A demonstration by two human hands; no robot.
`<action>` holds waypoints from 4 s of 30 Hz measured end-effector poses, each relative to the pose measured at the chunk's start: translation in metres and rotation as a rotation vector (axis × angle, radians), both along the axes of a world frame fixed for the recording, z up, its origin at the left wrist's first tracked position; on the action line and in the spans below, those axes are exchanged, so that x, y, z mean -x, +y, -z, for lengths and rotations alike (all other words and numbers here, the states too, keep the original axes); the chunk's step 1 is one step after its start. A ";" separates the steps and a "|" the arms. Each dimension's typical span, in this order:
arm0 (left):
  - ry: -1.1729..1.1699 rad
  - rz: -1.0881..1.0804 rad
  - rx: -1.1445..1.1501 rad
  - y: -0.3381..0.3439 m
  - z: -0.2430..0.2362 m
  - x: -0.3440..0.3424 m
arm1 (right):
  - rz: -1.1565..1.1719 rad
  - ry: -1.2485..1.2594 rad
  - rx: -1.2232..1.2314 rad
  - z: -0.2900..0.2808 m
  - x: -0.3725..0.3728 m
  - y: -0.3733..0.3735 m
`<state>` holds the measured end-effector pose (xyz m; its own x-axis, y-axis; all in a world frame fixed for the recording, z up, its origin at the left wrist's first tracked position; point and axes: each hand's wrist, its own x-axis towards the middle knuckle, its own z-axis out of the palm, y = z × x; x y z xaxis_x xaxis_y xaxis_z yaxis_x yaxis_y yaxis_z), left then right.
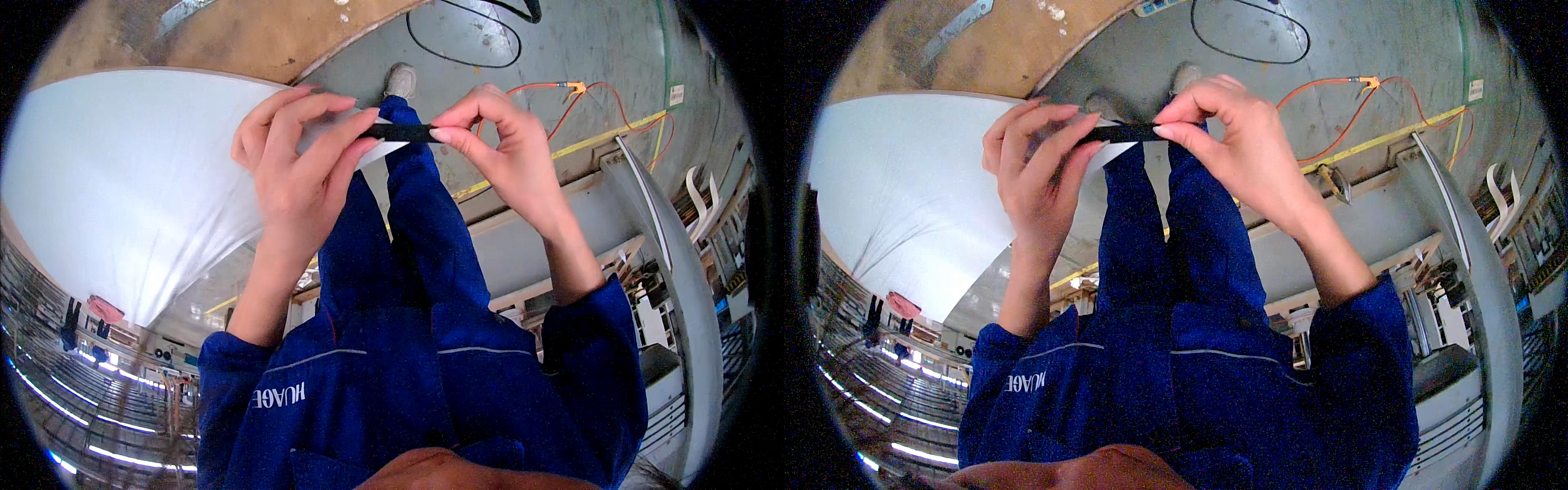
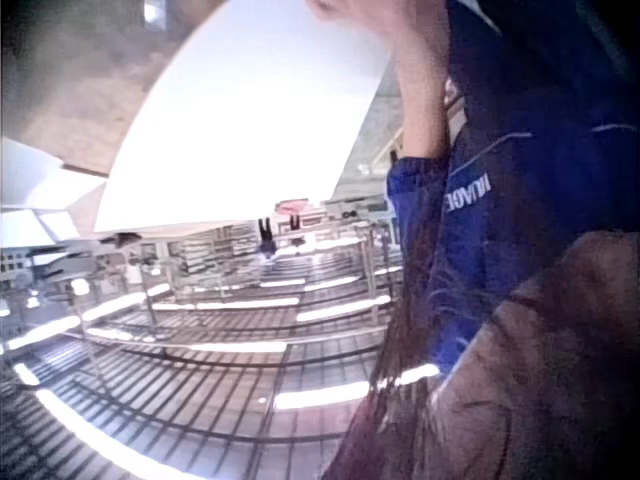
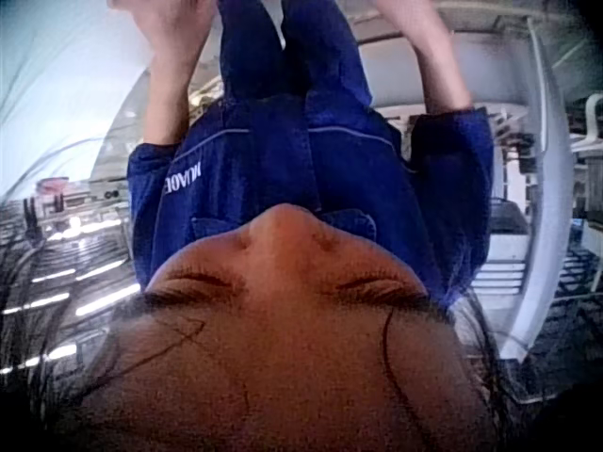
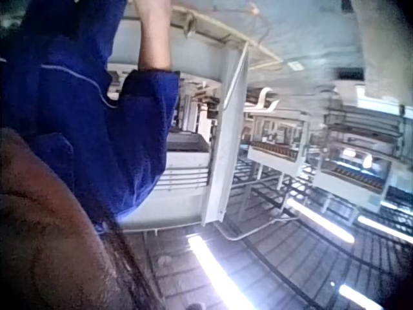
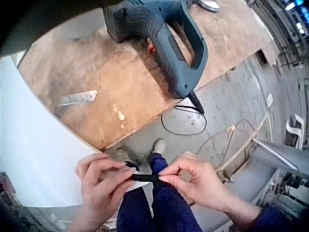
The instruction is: The person applies a black adhesive strip to the edge of a white triangular panel by hand, then uses a cloth to press and smooth it down.
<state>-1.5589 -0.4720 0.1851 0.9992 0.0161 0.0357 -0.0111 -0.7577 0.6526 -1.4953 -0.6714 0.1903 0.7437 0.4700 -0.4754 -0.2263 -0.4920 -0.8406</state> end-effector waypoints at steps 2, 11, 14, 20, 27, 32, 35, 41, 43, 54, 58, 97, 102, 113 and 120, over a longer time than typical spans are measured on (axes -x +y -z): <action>-0.020 0.003 -0.011 0.001 0.003 -0.001 | 0.010 -0.041 0.007 0.001 0.002 0.000; -0.028 0.030 -0.027 0.003 0.002 -0.003 | -0.022 -0.218 0.040 0.000 0.004 0.004; -0.034 0.034 -0.015 0.005 0.003 -0.003 | -0.033 -0.253 0.044 -0.001 0.004 0.006; -0.033 0.044 -0.017 0.006 0.002 -0.004 | -0.003 -0.238 0.029 0.000 0.006 0.007; -0.033 0.050 -0.008 0.008 0.001 -0.003 | 0.016 -0.234 0.014 0.002 0.011 0.007; -0.041 0.045 0.005 0.009 0.002 -0.001 | 0.046 -0.233 0.021 0.002 0.016 0.009; -0.032 0.044 0.024 0.009 0.001 -0.002 | 0.084 -0.218 0.039 0.002 0.021 0.010; -0.024 0.046 0.048 0.011 0.001 -0.002 | 0.165 -0.186 0.075 0.005 0.032 0.012; -0.033 0.039 0.049 0.010 0.001 -0.001 | 0.195 -0.178 0.071 0.006 0.037 0.011; -0.028 0.085 0.011 0.010 -0.007 -0.006 | 0.309 -0.141 0.099 0.006 0.051 0.019; -0.021 0.090 0.038 0.012 -0.007 -0.003 | 0.350 -0.108 0.059 0.007 0.058 0.020; 0.047 0.077 0.112 0.059 -0.010 0.029 | 0.328 -0.066 0.056 0.003 0.096 0.067; 0.052 0.073 0.115 0.065 -0.009 0.034 | 0.316 -0.075 0.044 0.005 0.102 0.073; 0.055 0.081 0.103 0.080 -0.011 0.045 | 0.325 -0.021 0.051 0.001 0.111 0.088; 0.046 0.083 0.102 0.088 -0.012 0.052 | 0.293 -0.063 0.048 0.001 0.119 0.094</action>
